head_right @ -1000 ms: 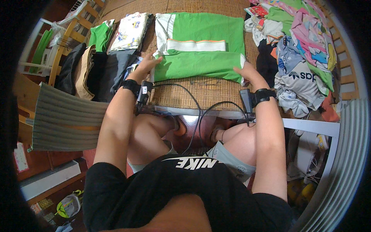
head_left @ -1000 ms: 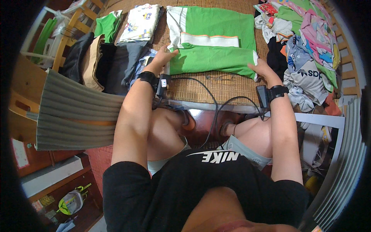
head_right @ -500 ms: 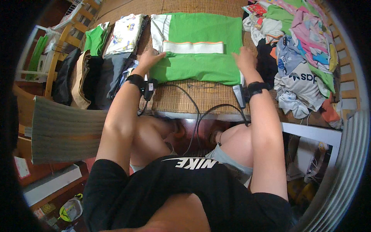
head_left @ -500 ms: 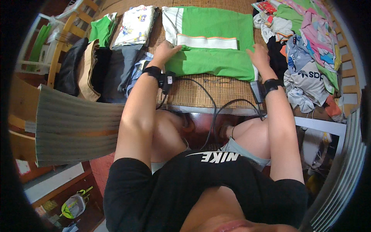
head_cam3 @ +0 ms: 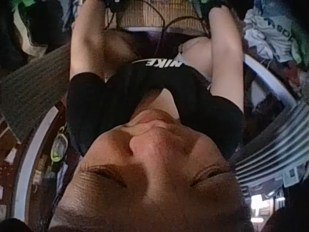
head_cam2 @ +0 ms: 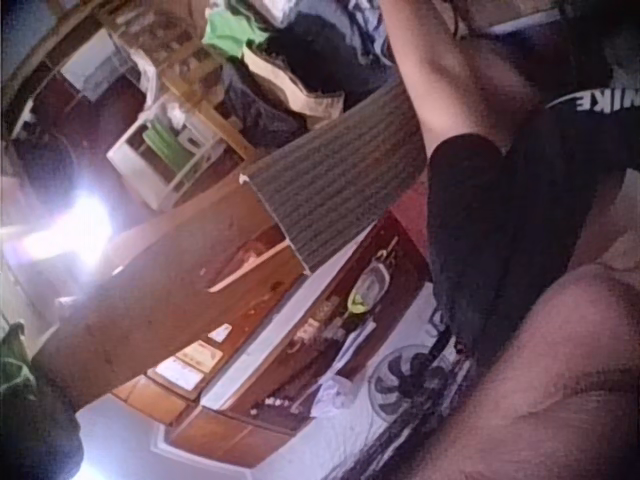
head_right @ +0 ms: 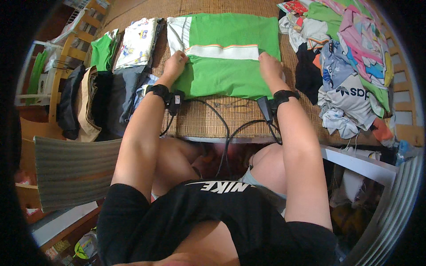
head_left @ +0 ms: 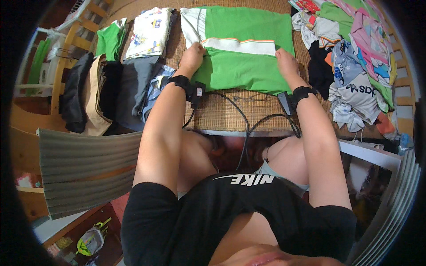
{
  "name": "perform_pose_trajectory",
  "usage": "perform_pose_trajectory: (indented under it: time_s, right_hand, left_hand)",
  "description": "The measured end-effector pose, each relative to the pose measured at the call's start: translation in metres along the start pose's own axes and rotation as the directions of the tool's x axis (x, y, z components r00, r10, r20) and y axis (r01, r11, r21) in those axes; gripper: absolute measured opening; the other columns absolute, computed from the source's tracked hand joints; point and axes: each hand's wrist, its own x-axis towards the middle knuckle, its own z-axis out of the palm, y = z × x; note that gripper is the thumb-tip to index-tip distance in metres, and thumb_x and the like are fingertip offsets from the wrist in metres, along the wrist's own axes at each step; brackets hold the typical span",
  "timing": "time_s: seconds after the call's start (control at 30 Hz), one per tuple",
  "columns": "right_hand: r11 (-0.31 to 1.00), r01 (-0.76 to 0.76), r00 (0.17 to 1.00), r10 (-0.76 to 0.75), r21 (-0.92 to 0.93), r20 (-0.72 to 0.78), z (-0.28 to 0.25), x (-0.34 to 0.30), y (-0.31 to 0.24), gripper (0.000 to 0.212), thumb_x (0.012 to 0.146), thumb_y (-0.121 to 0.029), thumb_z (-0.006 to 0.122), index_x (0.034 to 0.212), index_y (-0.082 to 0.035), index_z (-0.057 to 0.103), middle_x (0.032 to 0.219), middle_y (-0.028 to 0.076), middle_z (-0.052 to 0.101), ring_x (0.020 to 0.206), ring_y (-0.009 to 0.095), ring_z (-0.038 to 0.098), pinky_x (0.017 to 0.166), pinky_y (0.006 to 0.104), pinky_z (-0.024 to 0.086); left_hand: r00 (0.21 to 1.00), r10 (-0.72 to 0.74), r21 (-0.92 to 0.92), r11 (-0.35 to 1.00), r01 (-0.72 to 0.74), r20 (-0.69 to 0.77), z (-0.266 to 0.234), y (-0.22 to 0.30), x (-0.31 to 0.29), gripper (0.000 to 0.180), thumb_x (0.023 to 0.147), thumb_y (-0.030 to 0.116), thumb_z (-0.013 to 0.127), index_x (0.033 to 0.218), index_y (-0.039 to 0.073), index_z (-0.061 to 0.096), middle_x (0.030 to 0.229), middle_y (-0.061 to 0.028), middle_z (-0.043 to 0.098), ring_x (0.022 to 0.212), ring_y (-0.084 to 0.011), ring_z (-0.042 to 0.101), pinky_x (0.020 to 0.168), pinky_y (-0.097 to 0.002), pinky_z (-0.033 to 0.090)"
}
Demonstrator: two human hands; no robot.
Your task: The person folds several pieces of clothing, including a tan shirt, black shorts, a patterned white garment, and a green shirt, by laying them flat on a bed, smoothing them, and folding the sleeves and sides inward.
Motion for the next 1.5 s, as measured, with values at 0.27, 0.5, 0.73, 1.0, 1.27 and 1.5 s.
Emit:
perform_pose_trajectory:
  time_s: [0.27, 0.5, 0.73, 1.0, 1.27, 1.5]
  right_hand:
    - [0.989, 0.028, 0.999, -0.031, -0.144, -0.017, -0.001, -0.034, -0.013, 0.04, 0.071, -0.026, 0.057, 0.103, -0.007, 0.042, 0.102, 0.019, 0.042, 0.098, 0.036, 0.039, 0.074, 0.0491, 0.034]
    - [0.952, 0.276, 0.892, -0.304, -0.13, -0.334, -0.02, -0.049, -0.024, 0.046, 0.061, -0.025, 0.065, 0.096, -0.004, 0.045, 0.1, 0.016, 0.044, 0.095, 0.032, 0.042, 0.077, 0.0415, 0.036]
    - [0.867, 0.455, 0.885, -0.416, -0.202, 0.21, -0.027, -0.103, -0.013, 0.041, 0.058, -0.021, 0.066, 0.088, 0.0, 0.045, 0.091, 0.021, 0.048, 0.089, 0.037, 0.046, 0.075, 0.0402, 0.039]
    - [0.84, 0.537, 0.783, -0.465, -0.072, 0.414, -0.053, -0.088, -0.006, 0.019, 0.06, 0.004, 0.049, 0.079, 0.001, 0.051, 0.078, 0.019, 0.054, 0.076, 0.035, 0.052, 0.063, 0.0388, 0.041]
    - [0.852, 0.496, 0.827, -0.405, -0.168, 0.39, -0.049, -0.097, 0.016, 0.034, 0.057, 0.005, 0.05, 0.089, -0.005, 0.045, 0.082, 0.018, 0.052, 0.078, 0.033, 0.051, 0.065, 0.0359, 0.042]
    - [0.862, 0.5, 0.848, -0.469, -0.08, 0.246, -0.042, -0.072, 0.04, 0.031, 0.055, -0.001, 0.054, 0.086, -0.002, 0.054, 0.074, 0.018, 0.056, 0.065, 0.027, 0.053, 0.064, 0.0346, 0.043]
  left_hand:
    - [1.0, -0.029, -0.158, 0.987, 0.028, -0.008, -0.006, -0.003, -0.005, 0.031, 0.068, 0.017, 0.06, 0.095, 0.005, 0.05, 0.083, -0.0195, 0.056, 0.082, -0.0315, 0.054, 0.069, -0.0358, 0.042]
    - [0.938, 0.307, 0.208, 0.939, -0.272, -0.159, -0.038, 0.044, -0.039, 0.041, 0.064, 0.021, 0.063, 0.099, 0.008, 0.047, 0.093, -0.0159, 0.047, 0.084, -0.0342, 0.049, 0.074, -0.0385, 0.04]
    - [0.797, 0.355, 0.311, 0.783, -0.539, 0.488, -0.038, 0.049, -0.093, 0.035, 0.067, 0.021, 0.057, 0.097, 0.007, 0.045, 0.088, -0.0168, 0.05, 0.083, -0.0315, 0.052, 0.069, -0.0391, 0.043]
    - [0.744, 0.394, 0.342, 0.705, -0.621, 0.539, -0.052, 0.021, -0.084, 0.037, 0.067, 0.005, 0.048, 0.104, 0.011, 0.045, 0.082, -0.0129, 0.052, 0.078, -0.0307, 0.053, 0.068, -0.0387, 0.043]
    - [0.796, 0.252, 0.451, 0.713, -0.537, 0.55, -0.066, 0.031, -0.105, 0.069, 0.058, 0.011, 0.058, 0.121, 0.024, 0.033, 0.12, -0.011, 0.032, 0.111, -0.0308, 0.032, 0.084, -0.0411, 0.036]
    - [0.789, 0.21, 0.267, 0.865, -0.426, 0.578, -0.069, 0.027, -0.073, 0.038, 0.061, 0.003, 0.048, 0.099, 0.004, 0.052, 0.091, -0.021, 0.054, 0.084, -0.0314, 0.053, 0.071, -0.0362, 0.043]
